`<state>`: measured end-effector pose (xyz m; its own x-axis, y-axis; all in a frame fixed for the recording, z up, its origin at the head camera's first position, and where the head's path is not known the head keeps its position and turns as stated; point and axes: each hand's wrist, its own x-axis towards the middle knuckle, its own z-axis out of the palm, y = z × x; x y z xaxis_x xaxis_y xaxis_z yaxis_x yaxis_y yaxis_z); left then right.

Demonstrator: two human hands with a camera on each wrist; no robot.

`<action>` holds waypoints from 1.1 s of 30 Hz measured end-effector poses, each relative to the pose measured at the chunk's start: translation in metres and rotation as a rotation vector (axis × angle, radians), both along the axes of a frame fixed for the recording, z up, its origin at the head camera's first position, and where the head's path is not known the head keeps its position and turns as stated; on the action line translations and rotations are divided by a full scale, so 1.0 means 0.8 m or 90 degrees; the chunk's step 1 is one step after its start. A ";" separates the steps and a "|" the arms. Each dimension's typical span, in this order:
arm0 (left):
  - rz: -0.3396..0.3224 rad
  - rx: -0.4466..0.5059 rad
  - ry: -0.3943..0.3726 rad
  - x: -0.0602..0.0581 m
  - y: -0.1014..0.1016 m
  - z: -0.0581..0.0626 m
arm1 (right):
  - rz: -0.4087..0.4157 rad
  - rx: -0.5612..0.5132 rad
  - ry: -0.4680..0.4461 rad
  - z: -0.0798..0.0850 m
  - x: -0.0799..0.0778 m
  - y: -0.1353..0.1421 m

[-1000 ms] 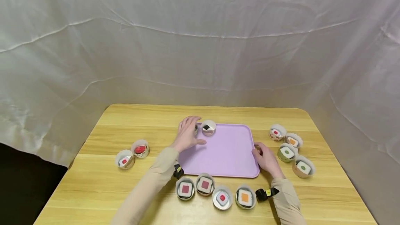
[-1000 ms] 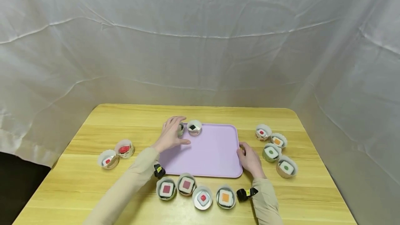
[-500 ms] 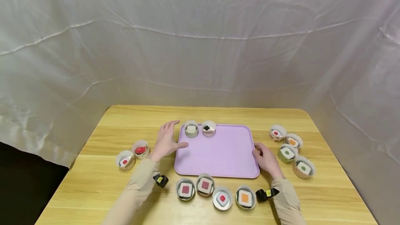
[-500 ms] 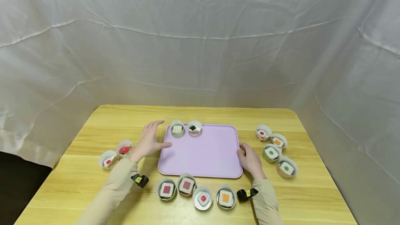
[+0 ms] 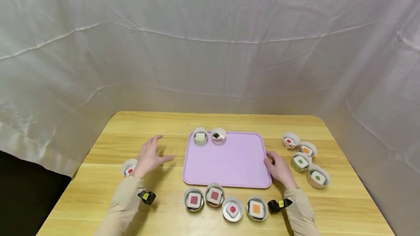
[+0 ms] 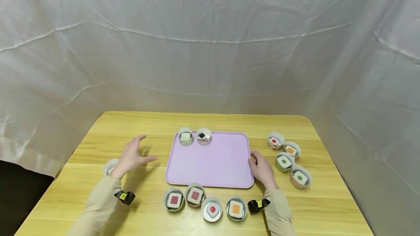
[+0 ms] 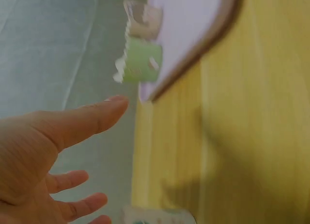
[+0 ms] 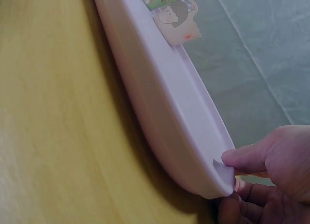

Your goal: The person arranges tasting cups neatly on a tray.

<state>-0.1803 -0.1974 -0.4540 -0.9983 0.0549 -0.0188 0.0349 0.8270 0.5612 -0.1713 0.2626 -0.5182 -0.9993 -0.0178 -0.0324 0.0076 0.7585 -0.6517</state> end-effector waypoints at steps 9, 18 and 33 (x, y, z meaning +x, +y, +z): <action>0.035 -0.012 -0.033 0.007 -0.024 -0.007 | 0.004 -0.015 0.049 -0.003 0.002 -0.002; 0.045 -0.022 -0.089 0.008 -0.037 -0.011 | 0.001 0.003 -0.007 0.000 -0.001 -0.001; 0.042 -0.047 -0.104 0.008 -0.042 -0.020 | -0.003 0.000 -0.014 0.002 0.001 -0.002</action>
